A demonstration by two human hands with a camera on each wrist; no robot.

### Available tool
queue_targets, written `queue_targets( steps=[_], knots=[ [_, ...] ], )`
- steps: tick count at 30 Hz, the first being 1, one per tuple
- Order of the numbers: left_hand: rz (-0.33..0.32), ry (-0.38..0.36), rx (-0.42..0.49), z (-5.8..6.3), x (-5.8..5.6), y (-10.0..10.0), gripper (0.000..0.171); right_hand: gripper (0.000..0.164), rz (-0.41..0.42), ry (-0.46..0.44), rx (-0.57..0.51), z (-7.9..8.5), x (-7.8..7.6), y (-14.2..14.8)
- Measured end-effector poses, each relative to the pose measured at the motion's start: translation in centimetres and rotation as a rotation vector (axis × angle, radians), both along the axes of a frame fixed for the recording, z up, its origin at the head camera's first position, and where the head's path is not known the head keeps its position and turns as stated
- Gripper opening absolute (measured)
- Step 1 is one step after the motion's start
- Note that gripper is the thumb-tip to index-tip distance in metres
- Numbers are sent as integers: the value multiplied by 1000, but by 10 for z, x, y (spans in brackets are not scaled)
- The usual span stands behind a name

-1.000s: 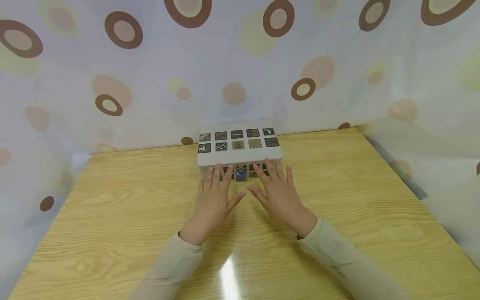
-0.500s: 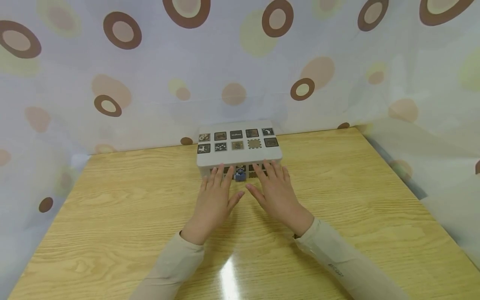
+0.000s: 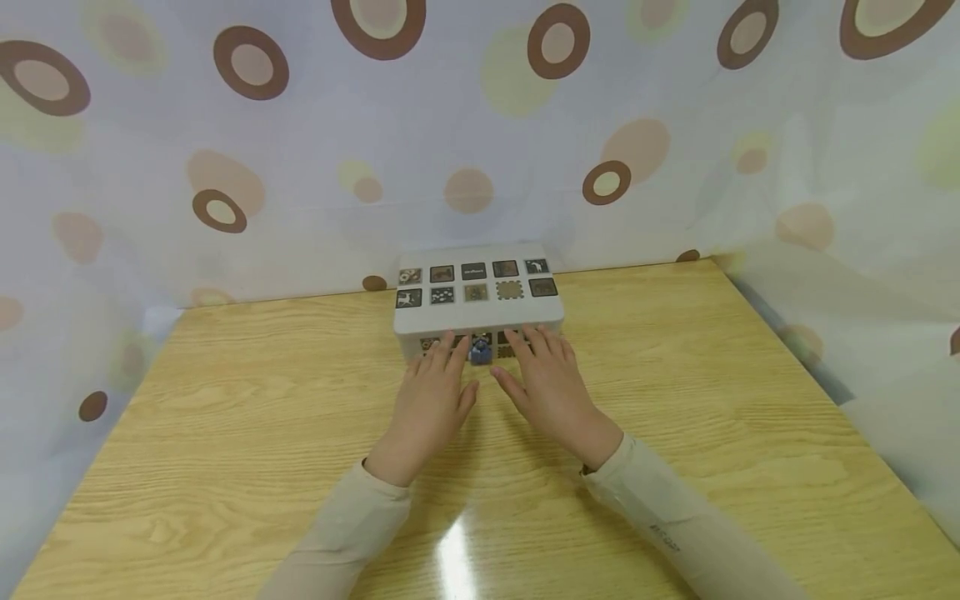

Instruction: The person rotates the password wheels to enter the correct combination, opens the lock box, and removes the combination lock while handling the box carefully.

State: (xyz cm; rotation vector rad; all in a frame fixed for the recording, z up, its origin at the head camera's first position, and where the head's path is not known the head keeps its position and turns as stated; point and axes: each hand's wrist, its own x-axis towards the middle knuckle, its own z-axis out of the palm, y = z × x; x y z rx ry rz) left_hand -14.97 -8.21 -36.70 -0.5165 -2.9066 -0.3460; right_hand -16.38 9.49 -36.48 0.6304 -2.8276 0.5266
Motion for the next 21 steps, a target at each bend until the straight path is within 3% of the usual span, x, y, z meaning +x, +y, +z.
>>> queue_targets(
  steps=[21],
  knots=[
    [-5,35,7,1,-6,4,49,52,3,-18,-37,0,-5,-5]
  ],
)
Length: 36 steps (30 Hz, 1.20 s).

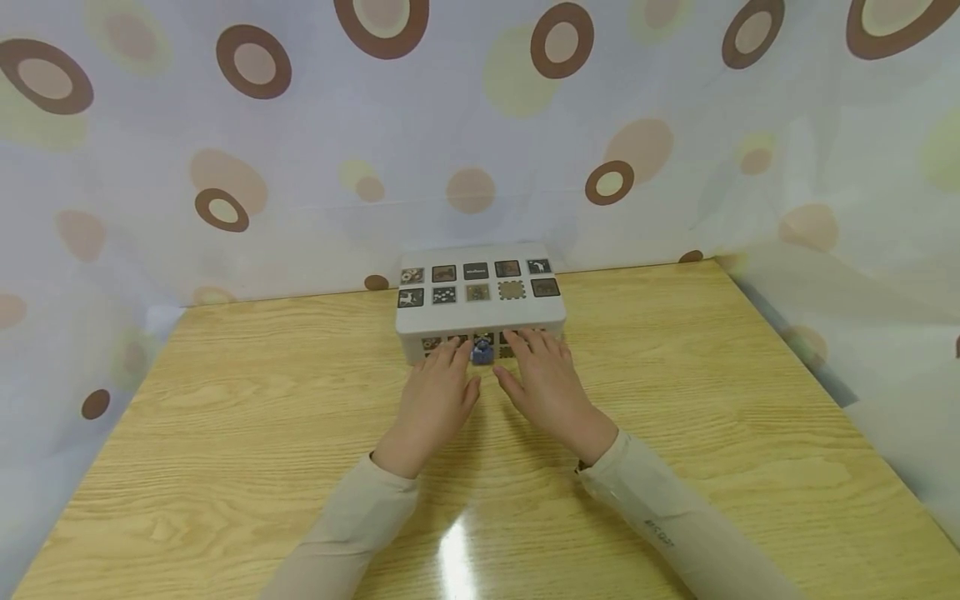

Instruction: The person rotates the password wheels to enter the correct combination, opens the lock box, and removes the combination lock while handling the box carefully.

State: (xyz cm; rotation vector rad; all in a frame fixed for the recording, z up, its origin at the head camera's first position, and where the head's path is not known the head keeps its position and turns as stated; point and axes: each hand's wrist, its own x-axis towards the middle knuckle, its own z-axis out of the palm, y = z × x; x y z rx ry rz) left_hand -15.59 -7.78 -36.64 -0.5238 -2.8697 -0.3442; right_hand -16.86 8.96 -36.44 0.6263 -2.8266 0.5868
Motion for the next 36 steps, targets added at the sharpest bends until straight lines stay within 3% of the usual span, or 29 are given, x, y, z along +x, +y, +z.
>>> queue_targets(
  steps=[14,36],
  knots=[
    [5,-5,42,-3,-7,4,44,49,4,-43,-33,-2,-4,-1],
    [65,-110,142,-11,-19,6,39,43,6,-66,-49,-13,-16,-4]
  ],
)
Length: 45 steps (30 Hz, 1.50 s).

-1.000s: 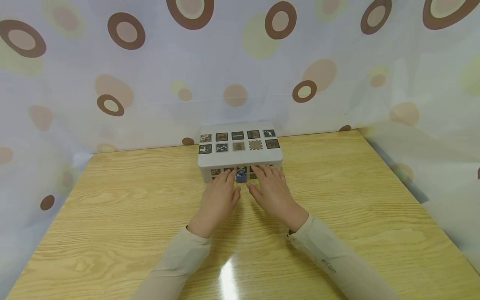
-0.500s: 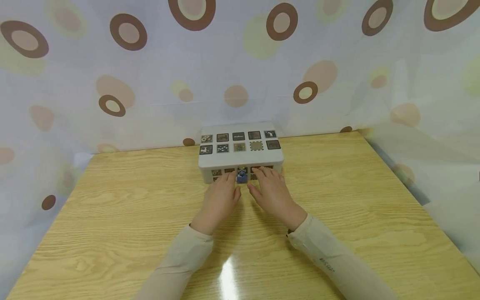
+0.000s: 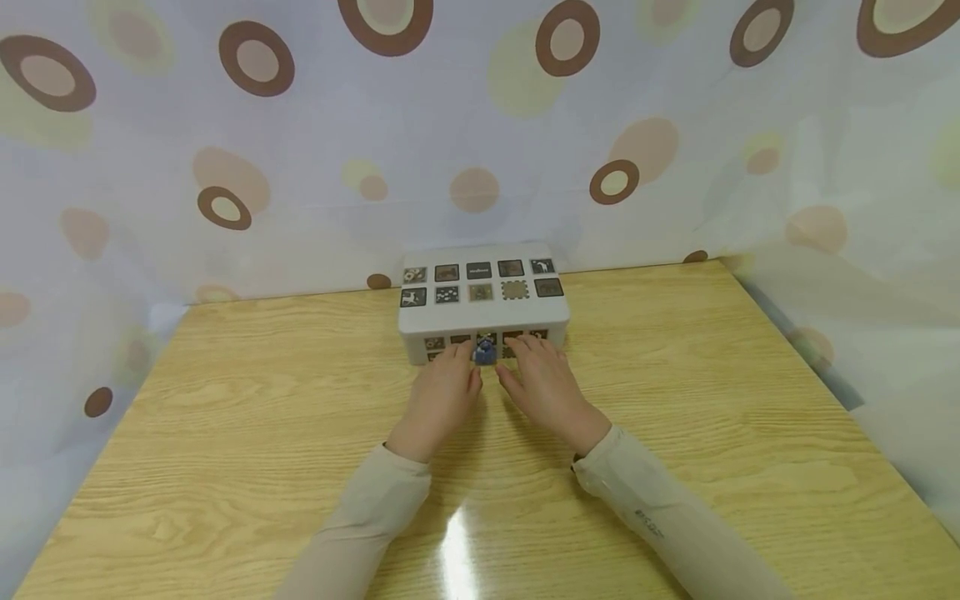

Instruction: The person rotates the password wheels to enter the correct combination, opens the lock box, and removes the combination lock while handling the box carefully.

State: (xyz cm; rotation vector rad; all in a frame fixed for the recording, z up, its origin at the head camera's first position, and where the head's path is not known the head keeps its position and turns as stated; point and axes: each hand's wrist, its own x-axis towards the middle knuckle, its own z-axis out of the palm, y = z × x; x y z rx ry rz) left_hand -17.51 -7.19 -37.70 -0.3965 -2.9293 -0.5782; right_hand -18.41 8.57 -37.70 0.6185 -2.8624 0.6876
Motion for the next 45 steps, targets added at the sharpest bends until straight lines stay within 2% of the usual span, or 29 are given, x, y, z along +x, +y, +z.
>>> queue_targets(
  steps=[9,21,29,36,45],
  knots=[
    [6,-3,-11,-1,-3,1,38,43,-13,-27,-15,-3,-4,-3],
    [15,-50,0,1,-7,0,31,39,-2,-55,-34,-9,-12,-3],
    [0,-85,-24,-2,-13,1,29,37,-4,-79,-69,-12,-17,-6],
    [-3,-86,-23,-6,-19,3,22,37,-6,-100,-59,-16,-20,-8],
    [-4,-109,-1,-4,-23,3,13,38,-5,-163,-79,-17,-24,-9]
  ],
)
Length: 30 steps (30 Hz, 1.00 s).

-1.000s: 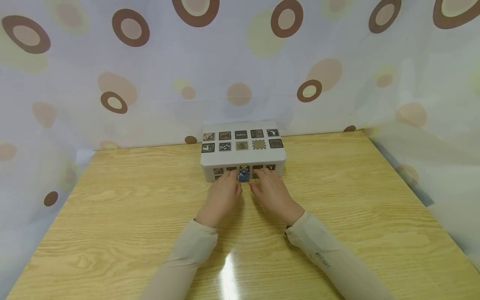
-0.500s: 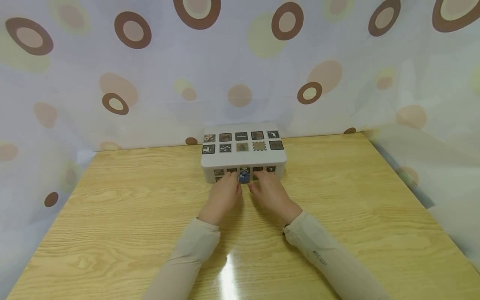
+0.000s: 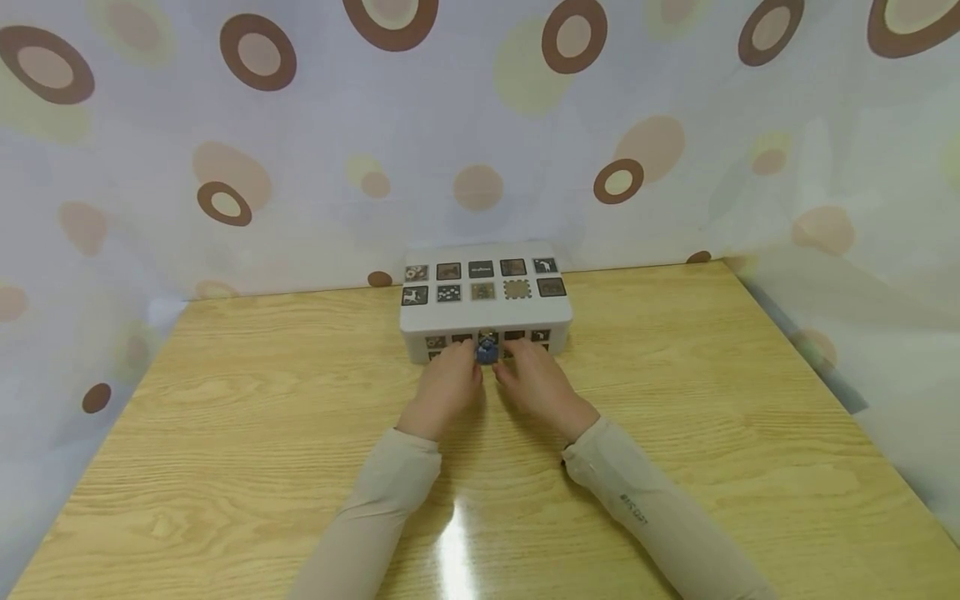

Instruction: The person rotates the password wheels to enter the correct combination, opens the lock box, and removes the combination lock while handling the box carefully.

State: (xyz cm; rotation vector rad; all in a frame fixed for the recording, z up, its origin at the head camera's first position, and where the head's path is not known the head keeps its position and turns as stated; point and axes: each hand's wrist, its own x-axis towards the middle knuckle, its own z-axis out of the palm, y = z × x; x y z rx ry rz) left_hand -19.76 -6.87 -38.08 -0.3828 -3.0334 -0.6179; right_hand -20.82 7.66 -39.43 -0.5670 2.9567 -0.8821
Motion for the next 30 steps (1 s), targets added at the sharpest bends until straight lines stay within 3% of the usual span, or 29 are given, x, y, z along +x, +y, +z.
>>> queue_targets(
  steps=[11,20,30],
  knots=[
    [-27,-7,33,-4,-2,0,18,38,8,-41,-43,0,-1,2],
    [-51,-20,63,-11,-2,-2,18,43,18,-192,-135,-4,-3,0],
    [-55,-48,115,-13,-4,-2,20,45,53,-215,-160,-7,-7,3]
  ],
)
